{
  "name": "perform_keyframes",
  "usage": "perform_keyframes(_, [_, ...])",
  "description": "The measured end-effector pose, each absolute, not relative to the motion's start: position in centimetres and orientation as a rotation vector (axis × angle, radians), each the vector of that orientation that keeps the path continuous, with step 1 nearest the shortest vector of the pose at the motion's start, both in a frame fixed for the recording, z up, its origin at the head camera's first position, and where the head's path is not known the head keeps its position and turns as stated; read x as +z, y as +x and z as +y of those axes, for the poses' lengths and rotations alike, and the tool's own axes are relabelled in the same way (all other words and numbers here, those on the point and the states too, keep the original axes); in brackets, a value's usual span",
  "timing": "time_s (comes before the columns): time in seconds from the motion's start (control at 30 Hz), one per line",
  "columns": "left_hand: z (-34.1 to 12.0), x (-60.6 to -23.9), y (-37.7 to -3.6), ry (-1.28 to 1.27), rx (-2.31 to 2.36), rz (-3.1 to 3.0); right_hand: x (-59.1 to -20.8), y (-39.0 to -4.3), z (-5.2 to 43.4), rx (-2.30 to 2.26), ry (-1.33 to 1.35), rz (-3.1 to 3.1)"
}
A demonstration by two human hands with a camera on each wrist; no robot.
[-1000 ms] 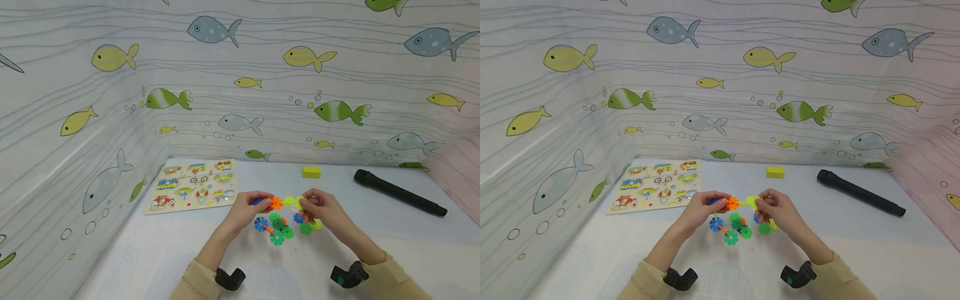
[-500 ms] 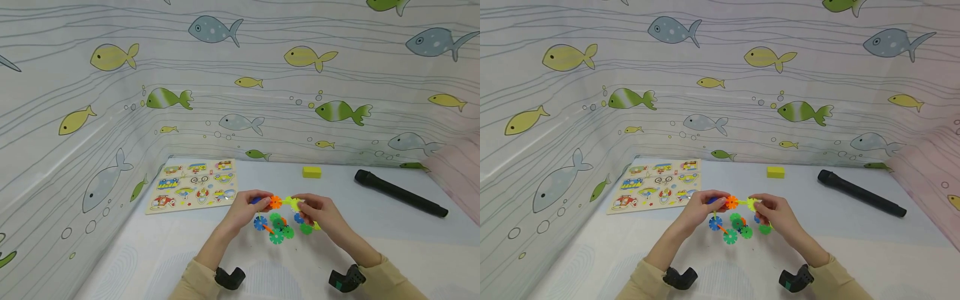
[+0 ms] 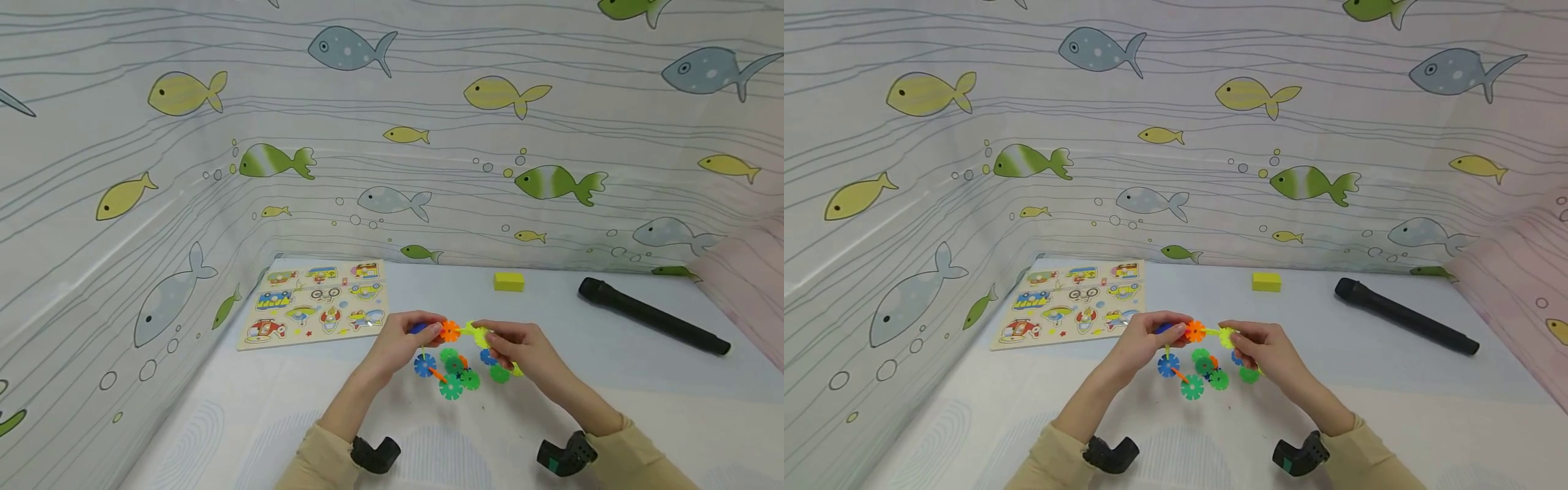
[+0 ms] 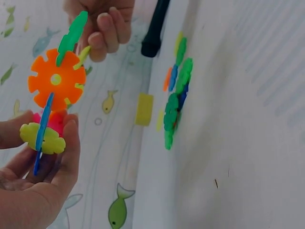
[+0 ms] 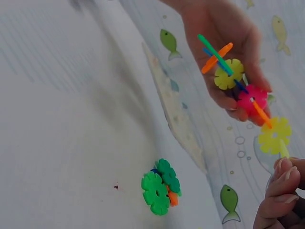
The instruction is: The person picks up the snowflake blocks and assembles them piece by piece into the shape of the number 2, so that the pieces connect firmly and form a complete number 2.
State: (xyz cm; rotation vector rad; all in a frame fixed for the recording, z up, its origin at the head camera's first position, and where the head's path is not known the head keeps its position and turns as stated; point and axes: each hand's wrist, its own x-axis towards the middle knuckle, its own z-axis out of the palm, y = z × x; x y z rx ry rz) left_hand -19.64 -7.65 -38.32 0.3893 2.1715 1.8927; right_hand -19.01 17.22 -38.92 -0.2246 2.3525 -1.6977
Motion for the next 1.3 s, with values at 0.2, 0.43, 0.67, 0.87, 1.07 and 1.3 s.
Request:
perform_keyframes(0.2, [-7.57, -38.3, -19.66, 0.382, 1.889, 2.168, -38.88, -19.03, 17.35, -1.668, -0.249, 2.373])
perform_keyframes(0.43, [-7.48, -38.42, -19.65, 0.391, 1.86, 2.17, -38.93, -19.02, 17.26, -1.608, -0.287, 2.423])
perform_keyframes(0.67, [-7.49, -38.46, -19.64, 0.386, 1.868, 2.177, -38.9, -18.97, 17.28, -1.632, -0.282, 2.41])
perform_keyframes(0.87, [-7.5, -38.49, -19.61, 0.397, 1.861, 2.194, -38.92, -18.91, 17.27, -1.676, -0.252, 2.376])
perform_keyframes(1.07, [-7.6, -38.66, -19.62, 0.422, 1.846, 2.209, -38.88, -18.84, 17.39, -1.685, -0.287, 2.369])
perform_keyframes(1.3, [-7.71, -38.58, -19.55, 0.431, 1.834, 2.204, -38.88, -18.92, 17.5, -1.67, -0.311, 2.368])
